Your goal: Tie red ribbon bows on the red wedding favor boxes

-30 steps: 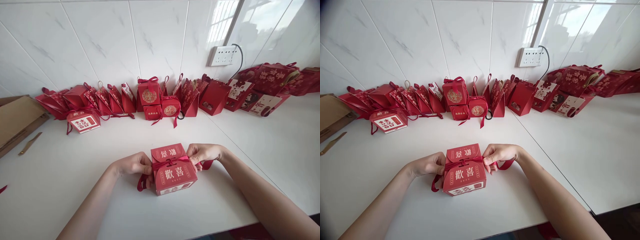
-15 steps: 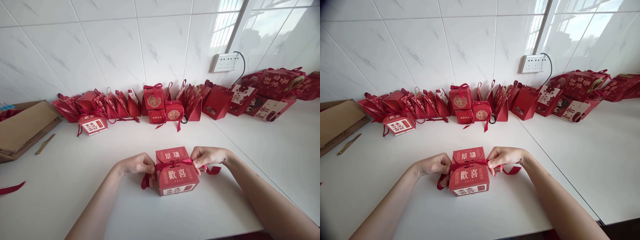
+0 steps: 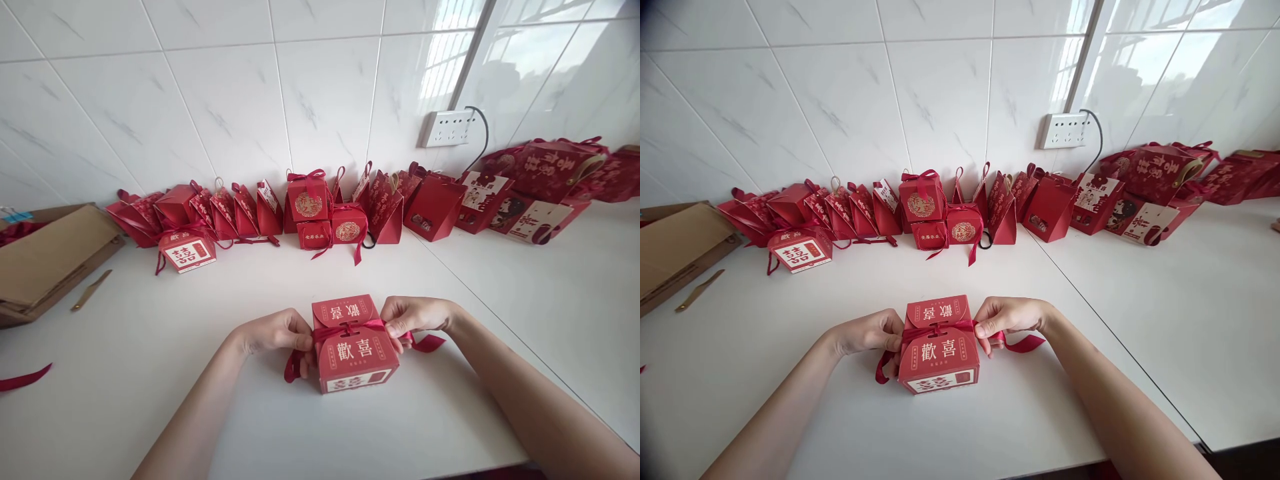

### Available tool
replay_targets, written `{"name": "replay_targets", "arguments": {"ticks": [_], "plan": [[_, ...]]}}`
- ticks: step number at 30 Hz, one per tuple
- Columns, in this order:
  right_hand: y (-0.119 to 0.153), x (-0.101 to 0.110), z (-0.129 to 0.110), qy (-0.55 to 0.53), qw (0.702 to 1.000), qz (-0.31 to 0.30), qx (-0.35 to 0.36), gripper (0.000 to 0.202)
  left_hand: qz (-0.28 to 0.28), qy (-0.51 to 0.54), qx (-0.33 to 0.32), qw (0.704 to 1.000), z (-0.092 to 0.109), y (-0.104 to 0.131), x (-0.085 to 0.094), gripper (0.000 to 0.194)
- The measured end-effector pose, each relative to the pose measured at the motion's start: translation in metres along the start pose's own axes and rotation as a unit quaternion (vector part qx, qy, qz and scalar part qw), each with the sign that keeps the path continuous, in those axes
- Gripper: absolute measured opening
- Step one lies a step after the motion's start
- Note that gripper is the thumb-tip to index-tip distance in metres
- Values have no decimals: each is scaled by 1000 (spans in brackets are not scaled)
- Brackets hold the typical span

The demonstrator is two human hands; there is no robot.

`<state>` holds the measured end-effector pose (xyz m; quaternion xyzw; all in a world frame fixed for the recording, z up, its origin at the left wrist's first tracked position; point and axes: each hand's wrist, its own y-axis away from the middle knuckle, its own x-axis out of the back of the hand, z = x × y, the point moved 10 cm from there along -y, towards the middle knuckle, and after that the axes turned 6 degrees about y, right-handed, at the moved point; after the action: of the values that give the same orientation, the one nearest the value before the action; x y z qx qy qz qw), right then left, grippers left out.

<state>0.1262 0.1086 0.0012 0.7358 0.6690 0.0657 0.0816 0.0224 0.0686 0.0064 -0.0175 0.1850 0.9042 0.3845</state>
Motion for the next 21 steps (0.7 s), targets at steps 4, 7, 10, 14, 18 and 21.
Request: {"name": "replay_targets", "arguments": {"ticks": [4,7,10,14,18,21], "plan": [[0,0,1,1,1000,0,-2,43,-1,3,3,1000,-2,1,1,44],[1,0,1,1,1000,-1,-3,43,-3,2,6,1000,-3,1,2,44],[1,0,1,3,1000,0,-4,43,-4,2,9,1000,-5,0,2,45],[1,1,1,7,1000,0,-4,42,-4,3,11,1000,-7,0,4,45],[1,0,-1,8,1000,-2,0,42,-3,1,9,1000,-6,0,4,45],[1,-1,-3,8,1000,-3,3,42,-3,1,7,1000,-5,0,3,46]]}}
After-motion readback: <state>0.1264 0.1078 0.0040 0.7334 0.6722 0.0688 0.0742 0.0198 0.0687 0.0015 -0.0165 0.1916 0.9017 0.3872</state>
